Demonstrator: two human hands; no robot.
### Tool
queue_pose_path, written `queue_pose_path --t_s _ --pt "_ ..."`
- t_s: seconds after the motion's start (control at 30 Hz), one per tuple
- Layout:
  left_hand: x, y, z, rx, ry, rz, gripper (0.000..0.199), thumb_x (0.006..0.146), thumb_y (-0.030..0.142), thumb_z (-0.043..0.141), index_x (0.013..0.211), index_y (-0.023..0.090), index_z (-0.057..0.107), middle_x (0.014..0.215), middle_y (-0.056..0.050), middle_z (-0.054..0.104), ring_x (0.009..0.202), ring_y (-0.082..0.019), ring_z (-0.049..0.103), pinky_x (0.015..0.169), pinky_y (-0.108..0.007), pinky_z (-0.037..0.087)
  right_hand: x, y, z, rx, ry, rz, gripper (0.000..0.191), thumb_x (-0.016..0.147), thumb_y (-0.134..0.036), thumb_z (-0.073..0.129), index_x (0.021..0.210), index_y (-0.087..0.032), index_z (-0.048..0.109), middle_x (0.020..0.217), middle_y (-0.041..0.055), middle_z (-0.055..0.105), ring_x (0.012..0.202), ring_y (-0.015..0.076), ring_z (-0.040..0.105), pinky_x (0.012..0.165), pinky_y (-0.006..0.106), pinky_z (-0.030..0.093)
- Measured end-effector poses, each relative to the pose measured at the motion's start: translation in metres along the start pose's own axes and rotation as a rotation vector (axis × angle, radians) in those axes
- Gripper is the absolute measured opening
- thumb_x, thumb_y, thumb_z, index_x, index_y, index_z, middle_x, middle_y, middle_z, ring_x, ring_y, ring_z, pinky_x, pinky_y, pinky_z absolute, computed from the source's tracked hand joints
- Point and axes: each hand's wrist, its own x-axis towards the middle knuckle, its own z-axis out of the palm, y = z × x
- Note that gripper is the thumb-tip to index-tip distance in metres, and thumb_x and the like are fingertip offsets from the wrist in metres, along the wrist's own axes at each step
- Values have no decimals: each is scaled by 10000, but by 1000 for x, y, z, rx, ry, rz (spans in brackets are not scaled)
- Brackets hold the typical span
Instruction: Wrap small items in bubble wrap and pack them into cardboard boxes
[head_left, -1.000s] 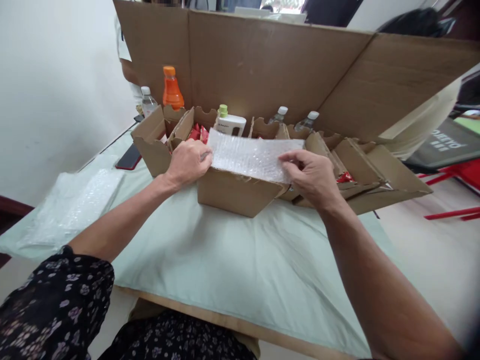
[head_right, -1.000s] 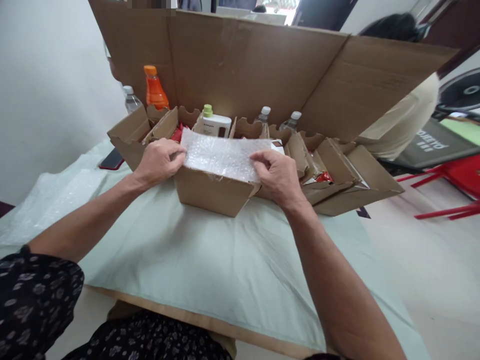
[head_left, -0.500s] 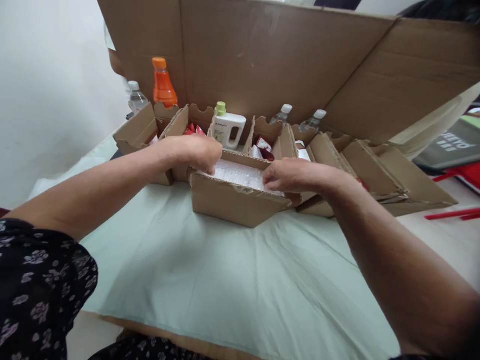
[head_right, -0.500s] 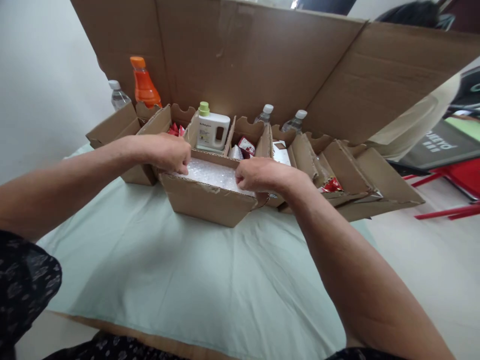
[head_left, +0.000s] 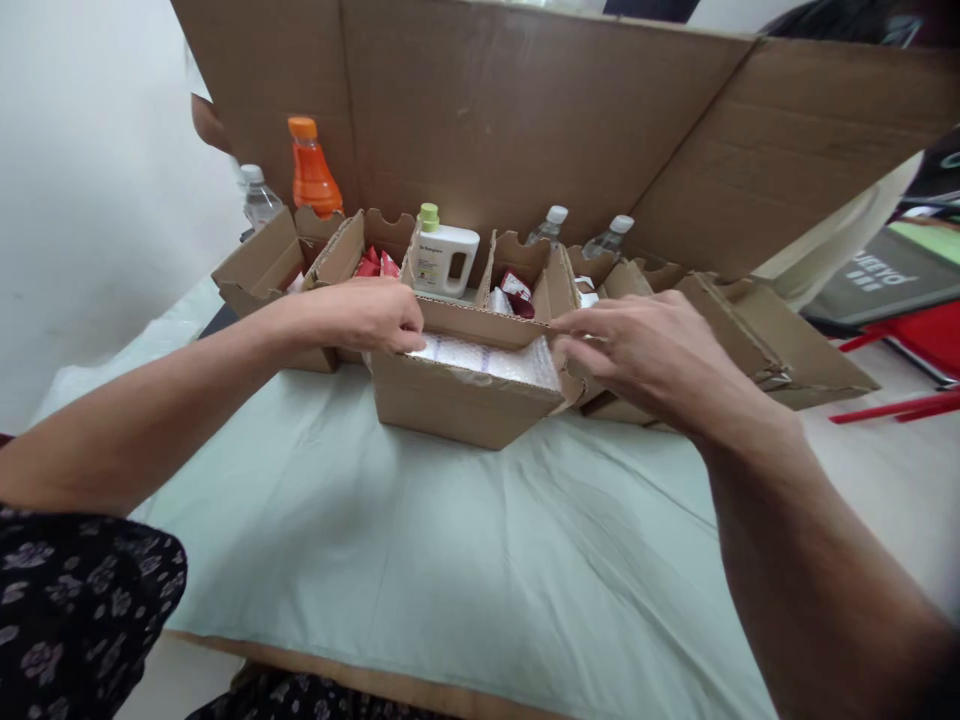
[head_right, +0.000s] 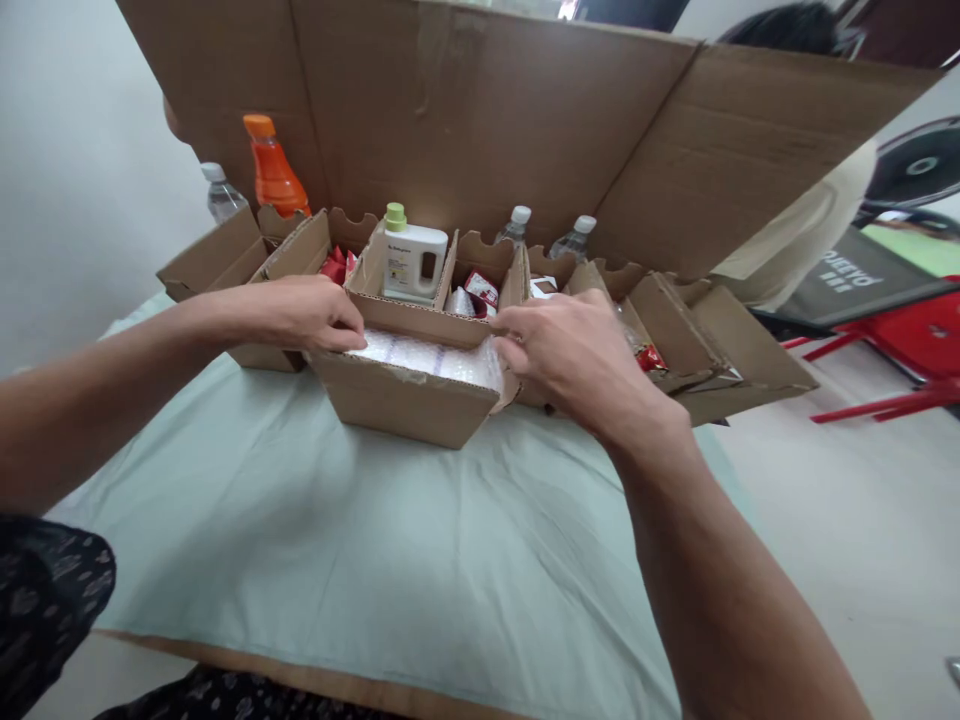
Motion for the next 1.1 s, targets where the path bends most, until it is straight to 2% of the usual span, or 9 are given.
queue_pose_path --t_s 0.13,0.23,0.33,0.43,0.57,0.67,0.83,0.97,1.1 --pt "-53 -15 36 -307 618 -122 203 844 353 602 806 231 760 792 -22 741 741 -186 648 721 -289 501 -55 4 1 163 135 166 200 908 -342 610 932 -209 757 887 74 778 790 260 714 763 407 521" --pt "-75 -27 86 -574 788 -305 364 845 444 640 1088 193 740 948 -58 763 828 -203 689 808 -337 571 -91 0 35 396 170 196 241 901 -378 649 1059 -213 727 972 71 778 794 237 729 744 392 575" --pt "-75 -32 127 -731 725 -342 662 790 508 695 1331 135 618 1233 -146 720 1076 -275 689 986 -465 554 -107 -16 65 428 350 197 237 918 -345 646 1115 -227 704 1124 99 755 985 265 730 897 458 580" --pt "-66 -34 145 -833 630 -289 870 763 550 732 1483 135 476 1441 -198 606 1292 -348 600 1103 -563 473 -112 -31 77 391 501 240 304 930 -313 634 1224 -245 671 1284 123 697 1230 308 642 1058 546 494" --pt "-53 -37 152 -901 557 -208 975 728 555 796 1541 200 391 1552 -184 503 1409 -378 507 1156 -580 427 -112 -32 92 564 284 337 648 873 -483 707 1448 -257 514 1435 151 596 1231 330 621 984 543 538" --pt "-40 -38 160 -953 521 -166 956 719 551 817 1515 215 411 1538 -170 518 1405 -367 516 1160 -546 436 -103 -31 114 732 151 401 792 819 -623 725 1469 -249 469 1438 161 580 1229 339 612 940 512 563" --pt "-27 -25 173 -961 595 -229 904 681 559 837 1425 174 496 1394 -156 640 1312 -359 594 1149 -524 446 -88 -49 136 851 209 451 737 877 -646 651 1456 -228 469 1392 155 626 1274 342 595 1080 551 484" --pt "-58 -7 184 -940 589 -338 798 655 567 838 1304 171 596 1241 -150 714 1191 -366 660 1054 -517 519 -113 -67 128 813 249 426 717 900 -618 638 1488 -243 476 1456 160 589 1356 387 538 1116 613 449" --pt "-125 6 204 -915 615 -485 776 649 615 823 1241 150 634 1212 -169 720 1175 -379 665 1065 -539 502 -146 -99 112 785 235 337 797 913 -559 661 1585 -244 371 1558 171 503 1430 406 476 1127 647 442"
